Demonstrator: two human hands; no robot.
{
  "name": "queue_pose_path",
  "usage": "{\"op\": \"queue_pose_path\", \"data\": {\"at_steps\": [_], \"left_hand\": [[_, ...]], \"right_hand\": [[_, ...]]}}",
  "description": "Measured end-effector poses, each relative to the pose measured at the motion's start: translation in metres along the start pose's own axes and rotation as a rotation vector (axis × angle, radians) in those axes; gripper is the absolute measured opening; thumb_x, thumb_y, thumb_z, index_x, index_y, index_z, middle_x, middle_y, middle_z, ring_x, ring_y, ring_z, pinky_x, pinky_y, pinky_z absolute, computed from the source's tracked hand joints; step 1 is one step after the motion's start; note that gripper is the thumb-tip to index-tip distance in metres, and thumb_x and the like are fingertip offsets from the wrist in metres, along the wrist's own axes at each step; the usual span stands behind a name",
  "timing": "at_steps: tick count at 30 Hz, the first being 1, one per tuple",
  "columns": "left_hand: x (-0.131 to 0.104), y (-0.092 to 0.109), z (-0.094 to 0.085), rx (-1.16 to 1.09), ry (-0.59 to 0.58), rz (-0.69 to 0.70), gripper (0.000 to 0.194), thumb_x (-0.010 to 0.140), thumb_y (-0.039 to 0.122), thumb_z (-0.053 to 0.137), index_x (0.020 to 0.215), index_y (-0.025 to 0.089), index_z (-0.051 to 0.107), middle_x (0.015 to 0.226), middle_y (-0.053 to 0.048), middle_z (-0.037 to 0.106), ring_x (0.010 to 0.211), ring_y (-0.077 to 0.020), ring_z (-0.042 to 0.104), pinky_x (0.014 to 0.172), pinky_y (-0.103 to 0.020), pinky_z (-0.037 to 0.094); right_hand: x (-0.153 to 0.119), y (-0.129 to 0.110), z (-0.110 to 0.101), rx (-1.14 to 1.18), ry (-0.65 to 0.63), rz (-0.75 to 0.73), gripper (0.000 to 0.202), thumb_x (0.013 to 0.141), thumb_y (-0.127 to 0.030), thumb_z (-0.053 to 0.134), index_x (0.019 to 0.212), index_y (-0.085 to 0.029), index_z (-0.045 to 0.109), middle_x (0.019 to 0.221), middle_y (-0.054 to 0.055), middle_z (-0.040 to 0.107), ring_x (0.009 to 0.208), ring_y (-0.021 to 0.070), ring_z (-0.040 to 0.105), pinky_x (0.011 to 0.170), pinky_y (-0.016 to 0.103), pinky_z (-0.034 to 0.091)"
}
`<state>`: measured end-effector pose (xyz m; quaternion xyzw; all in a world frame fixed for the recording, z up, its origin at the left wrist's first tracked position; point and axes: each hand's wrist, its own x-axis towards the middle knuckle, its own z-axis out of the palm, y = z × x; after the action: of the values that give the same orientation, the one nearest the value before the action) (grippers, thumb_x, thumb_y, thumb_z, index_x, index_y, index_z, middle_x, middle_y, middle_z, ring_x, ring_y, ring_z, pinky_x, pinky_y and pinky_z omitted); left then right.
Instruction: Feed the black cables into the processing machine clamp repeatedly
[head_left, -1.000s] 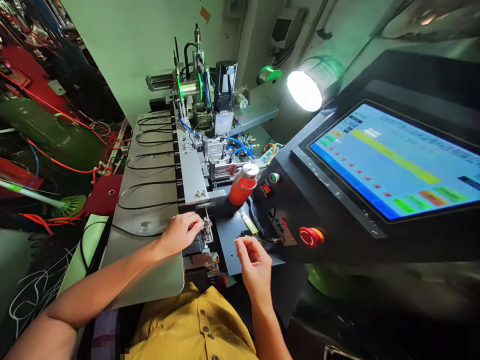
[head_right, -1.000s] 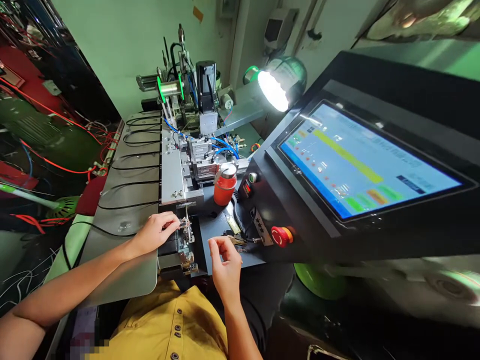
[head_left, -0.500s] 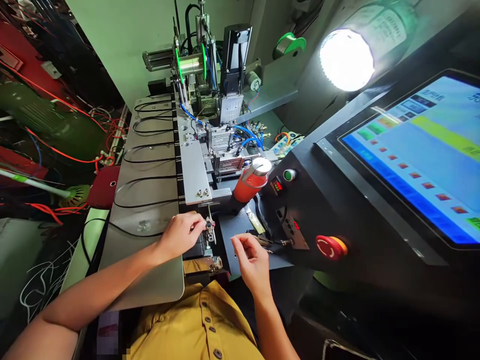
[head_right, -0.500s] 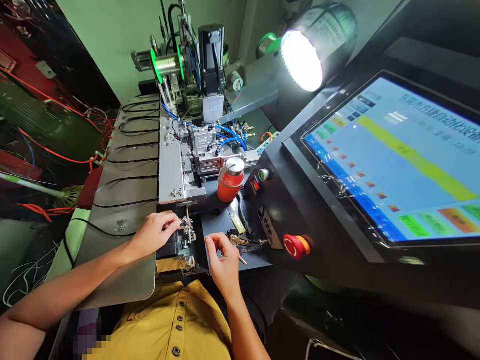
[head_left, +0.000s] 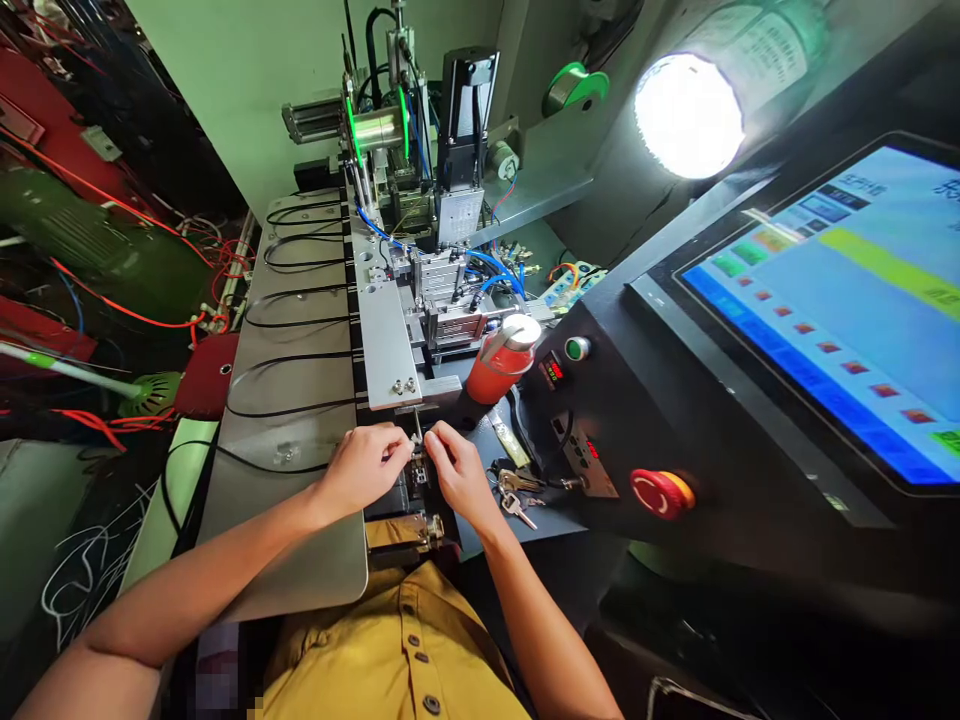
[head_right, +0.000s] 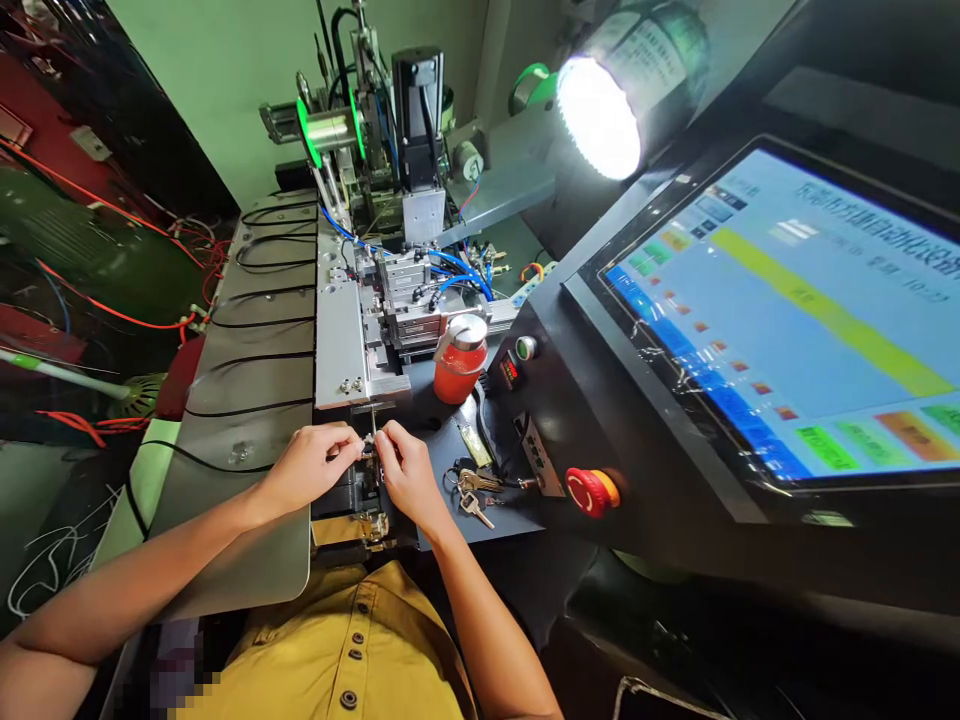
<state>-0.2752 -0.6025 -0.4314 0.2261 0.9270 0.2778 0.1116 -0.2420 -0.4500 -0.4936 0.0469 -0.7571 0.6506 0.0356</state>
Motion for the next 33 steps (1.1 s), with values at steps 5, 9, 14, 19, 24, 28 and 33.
{"op": "queue_pose_path", "data": {"at_steps": [5, 9, 14, 19, 24, 28, 33], "left_hand": [[-0.009, -0.007, 0.007, 0.104, 0.127, 0.132, 0.019, 0.092, 0.023, 0.051, 0.081, 0.016, 0.065, 0.078, -0.001, 0.063, 0.068, -0.0120, 0.059, 0.063, -0.021, 0.040], [-0.020, -0.013, 0.011, 0.264, 0.233, 0.336, 0.023, 0.095, 0.019, 0.047, 0.112, 0.021, 0.063, 0.093, -0.001, 0.064, 0.071, -0.0100, 0.061, 0.062, -0.019, 0.043], [-0.021, -0.011, 0.009, 0.594, 0.270, 0.565, 0.029, 0.094, 0.009, 0.042, 0.112, 0.017, 0.064, 0.091, -0.003, 0.068, 0.063, -0.0117, 0.058, 0.058, -0.023, 0.044], [-0.021, -0.013, 0.001, 0.572, 0.218, 0.567, 0.030, 0.094, 0.011, 0.043, 0.116, 0.018, 0.062, 0.094, -0.002, 0.069, 0.067, -0.0131, 0.060, 0.058, -0.024, 0.045], [-0.025, -0.023, -0.012, 0.314, 0.136, 0.285, 0.018, 0.095, 0.023, 0.049, 0.101, 0.022, 0.066, 0.094, 0.000, 0.066, 0.075, -0.0123, 0.063, 0.069, -0.023, 0.047], [-0.025, -0.025, -0.016, 0.325, 0.062, 0.229, 0.017, 0.095, 0.024, 0.050, 0.093, 0.021, 0.067, 0.089, 0.000, 0.065, 0.072, -0.0132, 0.063, 0.067, -0.024, 0.046], [-0.024, -0.025, -0.013, 0.387, 0.055, 0.234, 0.020, 0.095, 0.026, 0.049, 0.090, 0.020, 0.067, 0.087, 0.000, 0.064, 0.069, -0.0130, 0.062, 0.064, -0.024, 0.045]], "right_hand": [[-0.005, 0.004, 0.007, 0.020, 0.088, -0.049, 0.030, 0.098, -0.032, 0.038, 0.070, -0.021, 0.035, 0.064, -0.005, 0.031, 0.059, 0.0109, 0.031, 0.056, 0.025, 0.027], [-0.006, 0.005, 0.010, 0.036, 0.112, -0.052, 0.030, 0.098, -0.031, 0.038, 0.071, -0.021, 0.036, 0.065, -0.005, 0.033, 0.059, 0.0109, 0.032, 0.056, 0.024, 0.028], [-0.006, 0.008, 0.014, 0.062, 0.135, -0.036, 0.031, 0.098, -0.033, 0.039, 0.070, -0.021, 0.037, 0.065, -0.005, 0.033, 0.060, 0.0110, 0.032, 0.056, 0.024, 0.028], [-0.008, 0.010, 0.002, -0.048, 0.126, -0.020, 0.032, 0.100, -0.034, 0.036, 0.070, -0.021, 0.036, 0.064, -0.005, 0.033, 0.057, 0.0114, 0.034, 0.054, 0.024, 0.029], [-0.014, 0.000, -0.018, -0.455, 0.140, -0.186, 0.017, 0.096, -0.018, 0.037, 0.090, -0.019, 0.053, 0.077, 0.002, 0.052, 0.069, 0.0157, 0.049, 0.065, 0.027, 0.039], [-0.017, -0.009, -0.014, -0.675, 0.050, -0.323, 0.027, 0.088, -0.006, 0.038, 0.105, -0.015, 0.057, 0.093, 0.010, 0.059, 0.085, 0.0211, 0.054, 0.072, 0.031, 0.045], [-0.020, -0.011, -0.014, -0.768, 0.143, -0.376, 0.028, 0.089, -0.006, 0.040, 0.107, -0.015, 0.060, 0.095, 0.011, 0.061, 0.085, 0.0211, 0.057, 0.072, 0.032, 0.049]]}}
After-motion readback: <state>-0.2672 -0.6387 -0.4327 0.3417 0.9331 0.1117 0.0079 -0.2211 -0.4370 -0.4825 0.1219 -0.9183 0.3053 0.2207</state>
